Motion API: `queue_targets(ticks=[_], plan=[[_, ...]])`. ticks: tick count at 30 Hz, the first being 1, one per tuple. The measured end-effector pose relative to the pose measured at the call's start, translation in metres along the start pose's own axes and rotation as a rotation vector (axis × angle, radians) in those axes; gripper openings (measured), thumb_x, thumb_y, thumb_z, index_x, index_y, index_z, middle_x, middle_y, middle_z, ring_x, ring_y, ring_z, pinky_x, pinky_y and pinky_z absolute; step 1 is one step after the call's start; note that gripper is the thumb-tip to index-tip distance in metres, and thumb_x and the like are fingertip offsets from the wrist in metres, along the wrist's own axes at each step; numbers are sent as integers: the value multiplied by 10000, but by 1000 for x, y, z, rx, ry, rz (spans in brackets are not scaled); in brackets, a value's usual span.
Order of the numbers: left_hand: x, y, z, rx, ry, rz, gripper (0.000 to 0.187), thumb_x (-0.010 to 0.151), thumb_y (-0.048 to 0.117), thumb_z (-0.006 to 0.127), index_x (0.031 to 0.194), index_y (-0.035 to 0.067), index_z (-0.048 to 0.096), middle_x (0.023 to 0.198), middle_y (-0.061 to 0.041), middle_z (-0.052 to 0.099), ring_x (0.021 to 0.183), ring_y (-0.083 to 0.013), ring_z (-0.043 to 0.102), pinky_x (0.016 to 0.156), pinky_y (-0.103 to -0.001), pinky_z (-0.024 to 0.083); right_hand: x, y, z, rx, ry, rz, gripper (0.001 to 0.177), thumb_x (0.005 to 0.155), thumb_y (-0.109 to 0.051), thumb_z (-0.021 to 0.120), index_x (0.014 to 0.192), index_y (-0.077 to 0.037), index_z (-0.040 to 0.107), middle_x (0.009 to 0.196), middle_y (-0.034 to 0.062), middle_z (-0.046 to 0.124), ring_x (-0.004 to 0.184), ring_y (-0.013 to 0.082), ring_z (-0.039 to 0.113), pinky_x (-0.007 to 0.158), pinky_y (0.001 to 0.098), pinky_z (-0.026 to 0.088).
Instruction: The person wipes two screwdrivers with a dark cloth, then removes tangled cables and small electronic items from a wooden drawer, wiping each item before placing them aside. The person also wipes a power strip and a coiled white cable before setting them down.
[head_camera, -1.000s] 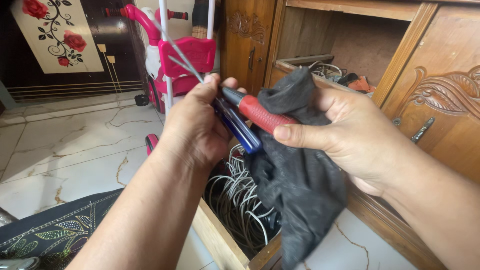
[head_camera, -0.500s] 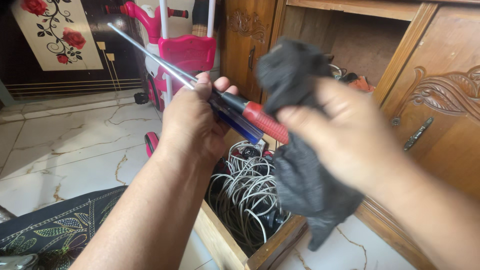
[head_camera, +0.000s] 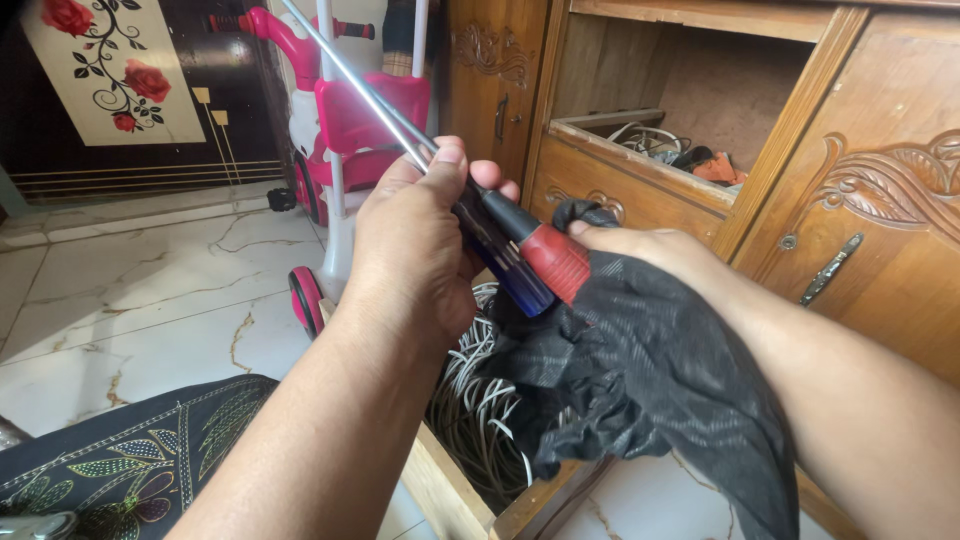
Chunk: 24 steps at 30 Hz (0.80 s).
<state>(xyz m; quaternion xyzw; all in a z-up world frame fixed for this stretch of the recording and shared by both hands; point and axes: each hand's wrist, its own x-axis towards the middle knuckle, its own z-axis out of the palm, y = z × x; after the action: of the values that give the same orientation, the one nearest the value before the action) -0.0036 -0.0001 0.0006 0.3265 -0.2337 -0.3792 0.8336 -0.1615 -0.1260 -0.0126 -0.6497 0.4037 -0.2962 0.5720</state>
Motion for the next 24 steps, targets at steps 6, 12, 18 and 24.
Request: queue_targets(ticks=[6, 12, 18, 24], plan=[[-2, -5, -1, 11, 98, -36, 150, 986, 245, 535, 1089, 141, 570, 798, -23, 693, 749, -171, 694, 665, -367, 588, -3, 4, -37, -244, 176, -168, 397, 973, -407, 617, 1118, -52, 720, 916, 60, 738, 766, 154, 678, 698, 309, 534], [2, -8, -13, -45, 79, -4, 73, 967, 161, 637, 994, 95, 626, 805, -44, 696, 710, -175, 687, 619, -345, 595, -36, -15, -25, -124, 136, -508, 318, 994, -299, 614, 1153, -39, 703, 1007, 82, 741, 828, 163, 691, 747, 327, 569], [3, -20, -8, -39, 105, 7, 73, 960, 160, 645, 938, 91, 652, 747, -34, 672, 603, -162, 626, 499, -328, 525, -60, -16, 6, -923, -57, -1177, 408, 879, -165, 705, 1263, -29, 696, 1278, 175, 658, 1117, 303, 646, 913, 385, 501], [17, -13, -23, -107, 84, -52, 80, 1006, 159, 588, 966, 91, 598, 775, -45, 682, 659, -159, 659, 584, -317, 604, -51, -15, 0, -720, -180, -800, 285, 879, -131, 689, 1158, -95, 736, 1113, 90, 692, 1063, 232, 700, 928, 349, 564]])
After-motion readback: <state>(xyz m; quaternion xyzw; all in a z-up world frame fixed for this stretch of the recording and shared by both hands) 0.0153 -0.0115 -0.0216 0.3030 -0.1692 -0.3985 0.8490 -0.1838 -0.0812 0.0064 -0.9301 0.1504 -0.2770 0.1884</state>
